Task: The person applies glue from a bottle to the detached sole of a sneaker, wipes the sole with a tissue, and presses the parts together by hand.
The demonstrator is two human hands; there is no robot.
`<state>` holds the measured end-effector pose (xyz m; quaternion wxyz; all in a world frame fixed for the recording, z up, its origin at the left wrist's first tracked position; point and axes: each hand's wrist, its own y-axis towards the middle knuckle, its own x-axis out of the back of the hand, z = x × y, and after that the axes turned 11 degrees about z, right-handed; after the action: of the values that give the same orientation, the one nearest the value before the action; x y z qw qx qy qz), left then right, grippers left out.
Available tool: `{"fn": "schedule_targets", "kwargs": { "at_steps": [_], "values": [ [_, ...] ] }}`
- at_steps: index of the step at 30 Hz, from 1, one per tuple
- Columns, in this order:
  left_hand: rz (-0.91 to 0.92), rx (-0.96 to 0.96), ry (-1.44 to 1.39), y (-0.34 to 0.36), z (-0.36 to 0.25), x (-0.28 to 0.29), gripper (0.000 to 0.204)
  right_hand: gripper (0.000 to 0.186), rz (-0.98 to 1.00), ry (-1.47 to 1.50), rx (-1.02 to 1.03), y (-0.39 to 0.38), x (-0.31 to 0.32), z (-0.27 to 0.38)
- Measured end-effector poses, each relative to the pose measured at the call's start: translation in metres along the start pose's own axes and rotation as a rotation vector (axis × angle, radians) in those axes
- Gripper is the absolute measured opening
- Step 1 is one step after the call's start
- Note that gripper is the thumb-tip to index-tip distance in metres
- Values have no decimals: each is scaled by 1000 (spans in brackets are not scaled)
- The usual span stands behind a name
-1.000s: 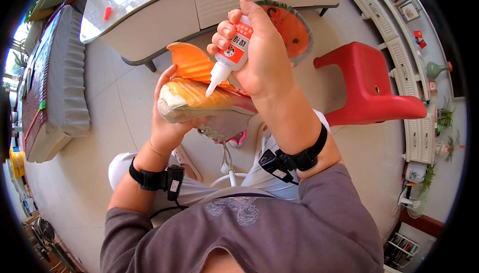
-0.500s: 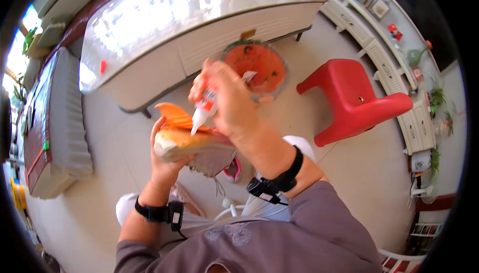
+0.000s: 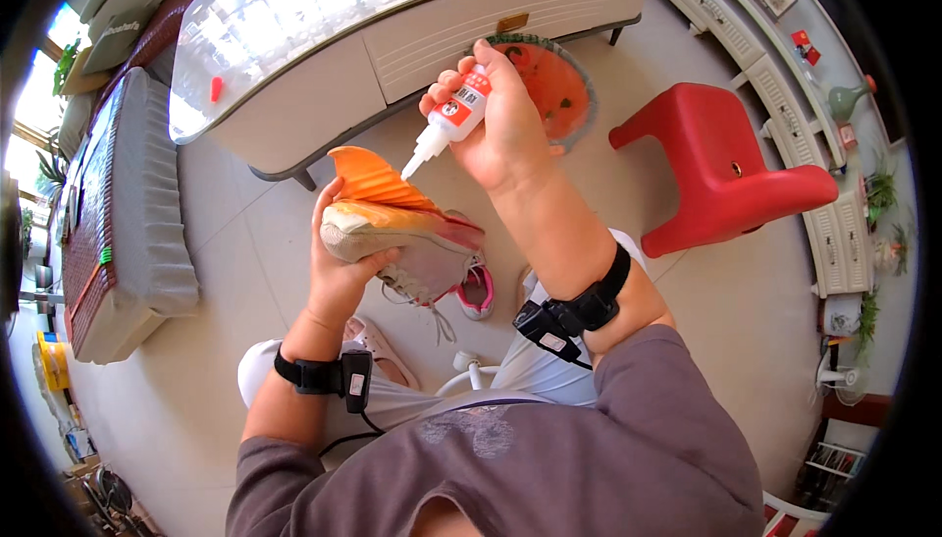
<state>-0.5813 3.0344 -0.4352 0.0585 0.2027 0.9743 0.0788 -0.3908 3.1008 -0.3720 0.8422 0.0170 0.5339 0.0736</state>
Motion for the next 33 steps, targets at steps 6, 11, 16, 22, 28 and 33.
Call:
{"fn": "schedule_targets", "kwargs": {
  "at_steps": [6,11,16,22,28,33],
  "values": [
    [-133,424,138,4,38,26,85,24,-177,135,-69,-4,20,0],
    [-79,821,619,-8,112,57,89,26,-216,170,-113,-14,22,-5],
    [72,1069,797,-14,150,55,92,39,-272,-151,-247,-24,33,-10],
    [36,694,187,33,101,-2,73,37,-332,-110,-227,-22,71,-29],
    [16,49,-270,52,53,-19,37,40,-166,-176,-538,-34,58,-74],
    [-107,89,-414,74,44,10,14,44,-115,-1138,-566,-14,72,2]
  ]
}}
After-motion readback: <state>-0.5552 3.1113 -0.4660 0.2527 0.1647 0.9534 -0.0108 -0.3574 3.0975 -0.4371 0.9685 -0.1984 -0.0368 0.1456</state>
